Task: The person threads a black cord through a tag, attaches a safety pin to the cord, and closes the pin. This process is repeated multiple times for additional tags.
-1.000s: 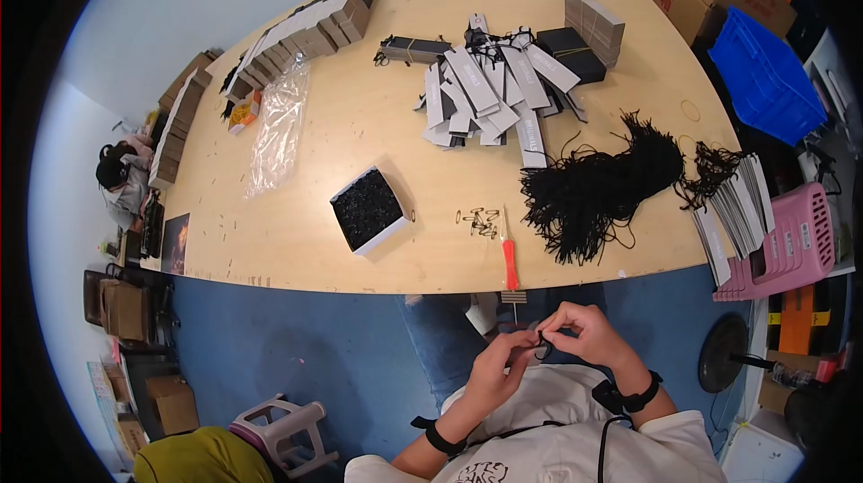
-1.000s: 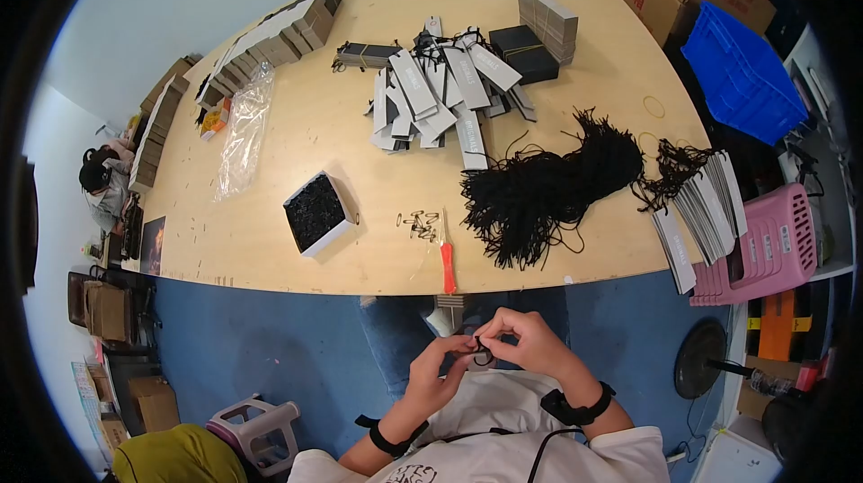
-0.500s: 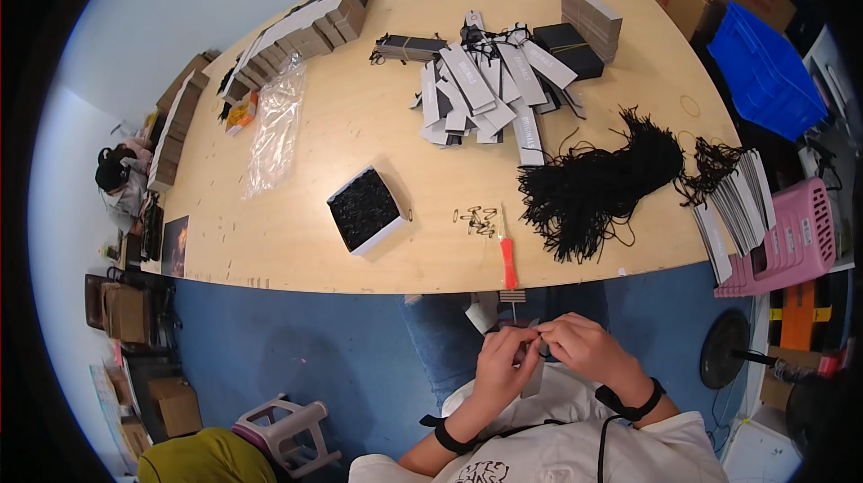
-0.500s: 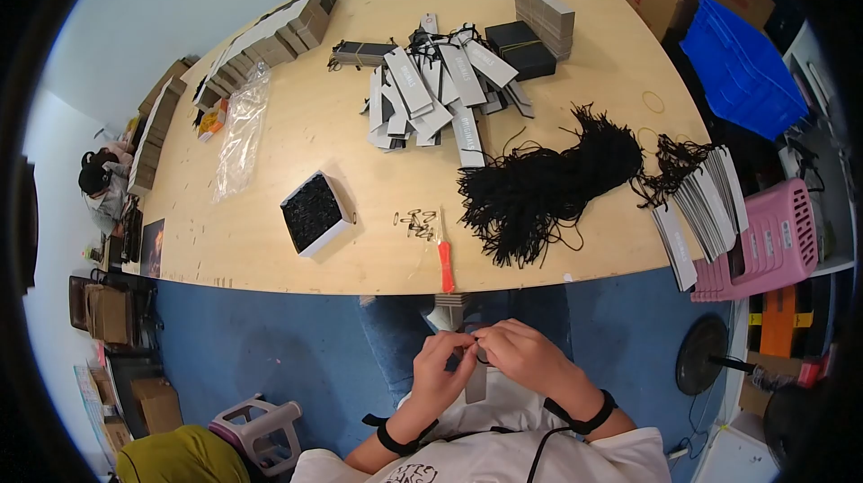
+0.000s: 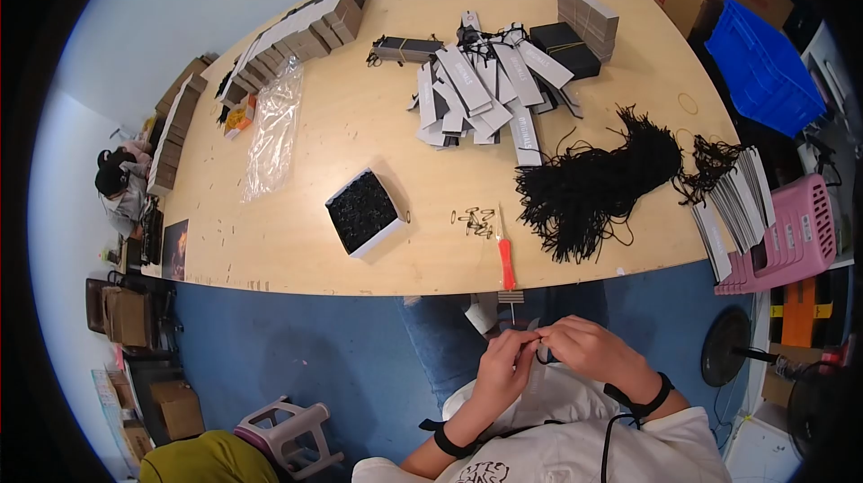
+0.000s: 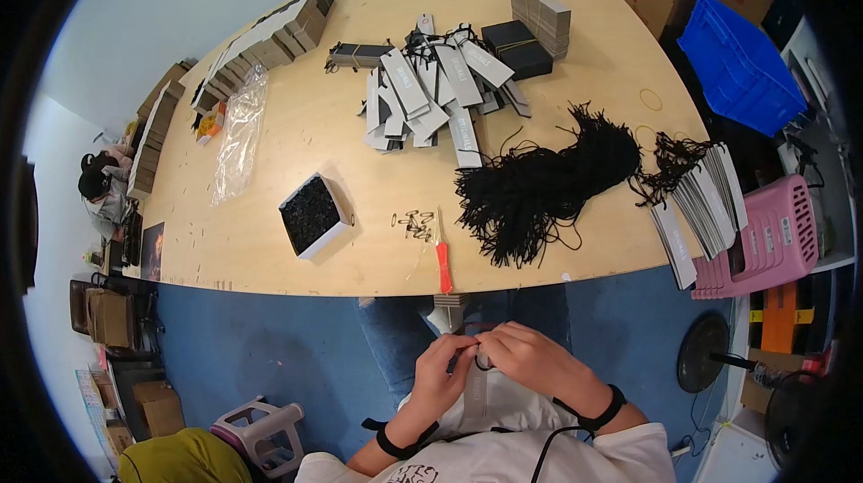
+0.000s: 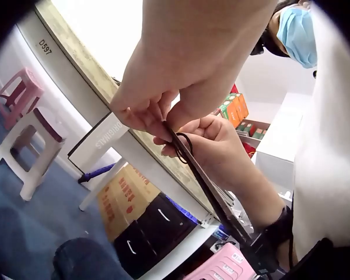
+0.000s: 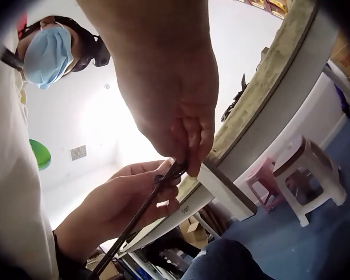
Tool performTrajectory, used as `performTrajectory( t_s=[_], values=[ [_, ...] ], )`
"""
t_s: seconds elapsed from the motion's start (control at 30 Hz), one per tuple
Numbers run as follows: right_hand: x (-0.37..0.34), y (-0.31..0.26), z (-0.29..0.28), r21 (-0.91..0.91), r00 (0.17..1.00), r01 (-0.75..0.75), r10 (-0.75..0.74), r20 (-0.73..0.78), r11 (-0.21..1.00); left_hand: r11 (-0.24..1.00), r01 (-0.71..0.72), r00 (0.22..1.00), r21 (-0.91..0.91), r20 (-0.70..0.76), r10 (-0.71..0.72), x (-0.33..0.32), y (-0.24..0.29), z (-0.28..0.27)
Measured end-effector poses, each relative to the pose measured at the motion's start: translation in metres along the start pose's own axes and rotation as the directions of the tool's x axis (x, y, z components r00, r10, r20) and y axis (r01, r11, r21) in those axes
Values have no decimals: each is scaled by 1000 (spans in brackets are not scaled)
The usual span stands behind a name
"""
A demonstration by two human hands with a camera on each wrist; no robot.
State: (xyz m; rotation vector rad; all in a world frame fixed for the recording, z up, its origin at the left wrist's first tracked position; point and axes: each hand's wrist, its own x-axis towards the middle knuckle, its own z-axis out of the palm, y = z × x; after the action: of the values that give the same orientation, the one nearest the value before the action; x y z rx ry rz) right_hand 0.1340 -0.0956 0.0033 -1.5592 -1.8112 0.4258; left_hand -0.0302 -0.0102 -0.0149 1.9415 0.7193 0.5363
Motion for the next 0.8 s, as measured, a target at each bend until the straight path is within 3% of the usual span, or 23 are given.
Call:
performTrajectory(
  t_s=[0.07, 0.17, 0.23, 0.33, 0.43, 0.8],
  values=[
    [-2, 2, 2, 6, 1000, 6, -6, -7, 1000, 999, 42, 999, -30, 23, -41, 1, -2, 0],
    [-4, 4, 4, 161, 996, -91, 91, 5, 983, 992, 57, 998, -110, 10, -56, 3, 2, -1],
    [-4, 4, 4, 326, 966, -237, 258, -23, 915, 995, 51, 999, -85, 5, -50, 3, 1, 0],
    [-7, 0, 5, 458, 919, -339, 394, -27, 822, 999, 30, 999, -30, 14, -29, 2, 2, 0],
    [-9, 0, 9, 468, 897, -377, 441, -33, 799, 1000, 4, 1000, 1, 21, -4, 1, 4, 0],
    [-11, 2, 11, 264, 949, -196, 250, -190, 944, 998, -54, 998, 23, 38, 53, -2, -3, 3]
  ],
)
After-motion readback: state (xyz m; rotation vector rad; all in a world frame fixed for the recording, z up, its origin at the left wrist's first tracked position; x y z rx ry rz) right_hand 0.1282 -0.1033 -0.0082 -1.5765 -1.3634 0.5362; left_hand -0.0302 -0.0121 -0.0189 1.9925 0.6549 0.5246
